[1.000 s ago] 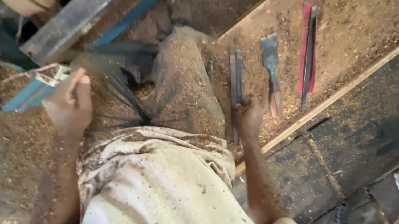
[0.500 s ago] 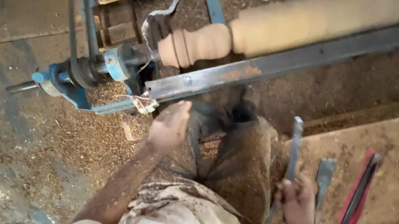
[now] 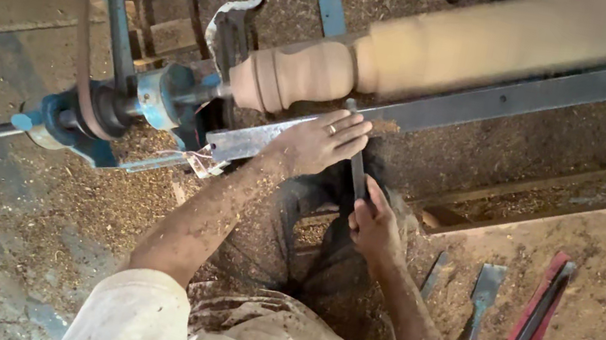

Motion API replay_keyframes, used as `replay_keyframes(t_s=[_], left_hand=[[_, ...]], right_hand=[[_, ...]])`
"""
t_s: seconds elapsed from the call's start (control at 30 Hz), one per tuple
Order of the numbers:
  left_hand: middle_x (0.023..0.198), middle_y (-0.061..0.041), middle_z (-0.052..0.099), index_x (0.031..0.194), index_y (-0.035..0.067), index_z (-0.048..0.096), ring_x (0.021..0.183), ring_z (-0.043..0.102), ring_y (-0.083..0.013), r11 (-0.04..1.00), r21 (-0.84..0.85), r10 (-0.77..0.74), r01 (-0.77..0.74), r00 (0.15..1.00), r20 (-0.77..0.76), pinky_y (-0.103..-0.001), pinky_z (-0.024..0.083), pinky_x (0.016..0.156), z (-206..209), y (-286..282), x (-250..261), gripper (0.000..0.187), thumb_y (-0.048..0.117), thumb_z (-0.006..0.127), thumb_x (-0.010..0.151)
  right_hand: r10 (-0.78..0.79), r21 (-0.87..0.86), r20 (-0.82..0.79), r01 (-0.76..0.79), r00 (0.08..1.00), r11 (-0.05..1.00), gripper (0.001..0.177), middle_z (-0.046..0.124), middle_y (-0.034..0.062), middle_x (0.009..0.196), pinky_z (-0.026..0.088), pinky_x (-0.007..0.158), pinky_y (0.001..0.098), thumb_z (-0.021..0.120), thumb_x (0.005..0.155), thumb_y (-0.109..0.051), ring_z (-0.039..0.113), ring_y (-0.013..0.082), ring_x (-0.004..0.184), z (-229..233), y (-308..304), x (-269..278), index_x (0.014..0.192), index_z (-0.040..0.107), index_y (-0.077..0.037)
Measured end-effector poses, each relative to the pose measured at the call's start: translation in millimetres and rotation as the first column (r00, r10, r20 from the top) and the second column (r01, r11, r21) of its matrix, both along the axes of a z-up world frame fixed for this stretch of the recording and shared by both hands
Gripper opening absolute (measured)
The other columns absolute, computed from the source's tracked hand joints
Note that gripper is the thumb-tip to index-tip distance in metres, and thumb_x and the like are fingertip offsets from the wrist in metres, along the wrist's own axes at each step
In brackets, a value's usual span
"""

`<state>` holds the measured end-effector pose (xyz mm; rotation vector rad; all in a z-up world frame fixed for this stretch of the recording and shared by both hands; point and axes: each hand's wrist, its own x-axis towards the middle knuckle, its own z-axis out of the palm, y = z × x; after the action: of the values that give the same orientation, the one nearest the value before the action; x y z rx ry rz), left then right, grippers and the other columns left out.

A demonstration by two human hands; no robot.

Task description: The person uses a chisel to shape a piece of wood spinning on a lathe. They hold the tool against the rotating wood to carve a decorative profile, creating wood shavings.

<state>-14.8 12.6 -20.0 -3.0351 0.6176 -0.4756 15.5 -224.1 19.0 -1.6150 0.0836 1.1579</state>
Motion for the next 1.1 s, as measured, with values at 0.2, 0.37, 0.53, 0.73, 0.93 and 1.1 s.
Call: replay_keyframes(t_s=[0.2,0.37,0.53,0.73,0.93,1.1], left_hand=[[0.143,-0.017,0.061,0.134,0.001,0.060,0.136,0.057,-0.0309,0.996,0.011,0.082,-0.084,0.990,0.115,-0.045,0.040,0.121,-8.4,-4.1,-6.8,0.041,0.021,0.055,0.099],[0.136,-0.016,0.066,0.131,0.000,0.062,0.131,0.061,-0.0313,0.993,0.028,0.111,-0.117,0.979,0.170,-0.046,0.043,0.120,-14.6,-4.5,-7.3,0.041,0.022,0.055,0.097],[0.132,-0.018,0.068,0.132,-0.003,0.061,0.127,0.064,-0.0323,0.987,0.085,0.119,-0.134,0.981,0.155,-0.047,0.047,0.114,-15.9,-2.1,-7.1,0.040,0.022,0.054,0.101],[0.132,-0.019,0.067,0.130,-0.004,0.061,0.127,0.064,-0.0343,0.988,0.071,0.123,-0.138,0.975,0.184,-0.048,0.049,0.113,-16.1,-1.7,-10.1,0.041,0.021,0.055,0.099],[0.139,-0.017,0.064,0.135,-0.003,0.060,0.133,0.059,-0.0320,0.993,0.038,0.106,-0.112,0.985,0.139,-0.046,0.043,0.118,-10.5,-0.9,-8.5,0.047,0.021,0.053,0.095],[0.143,-0.015,0.062,0.138,-0.001,0.060,0.137,0.056,-0.0307,0.992,0.008,0.123,-0.124,0.988,0.096,-0.044,0.040,0.122,-5.6,-1.7,-6.0,0.049,0.021,0.052,0.095]], right_hand=[[0.073,-0.015,0.092,-0.071,0.993,0.997,0.053,0.043,-0.0036,0.062,0.035,0.047,0.0257,0.052,0.103,-0.017,0.039,0.0075,0.052,-5.9,2.8,5.4,0.156,0.048,-0.022],[0.152,-0.072,0.094,-0.146,0.984,0.987,0.056,0.043,-0.0051,0.061,0.035,0.048,0.0260,0.053,0.102,-0.017,0.038,0.0076,0.052,-1.8,1.1,15.1,0.157,0.046,-0.025],[0.389,-0.206,0.221,-0.348,0.894,0.915,0.058,0.048,-0.0053,0.063,0.039,0.051,0.0255,0.055,0.100,-0.018,0.043,0.0073,0.055,13.2,-0.7,37.3,0.156,0.043,-0.026],[0.326,-0.012,0.281,-0.337,0.903,0.941,0.056,0.048,-0.0080,0.069,0.038,0.054,0.0221,0.057,0.102,-0.017,0.044,0.0037,0.060,3.7,-5.5,37.7,0.157,0.049,-0.020],[0.060,0.074,0.185,-0.075,0.981,0.994,0.050,0.048,-0.0052,0.065,0.036,0.047,0.0242,0.061,0.099,-0.015,0.043,0.0054,0.055,-12.3,2.2,8.2,0.150,0.058,-0.017],[0.033,0.037,0.063,-0.035,0.997,0.999,0.051,0.048,-0.0036,0.061,0.032,0.041,0.0239,0.056,0.102,-0.019,0.038,0.0061,0.046,-4.2,6.8,-3.4,0.152,0.052,-0.023]])
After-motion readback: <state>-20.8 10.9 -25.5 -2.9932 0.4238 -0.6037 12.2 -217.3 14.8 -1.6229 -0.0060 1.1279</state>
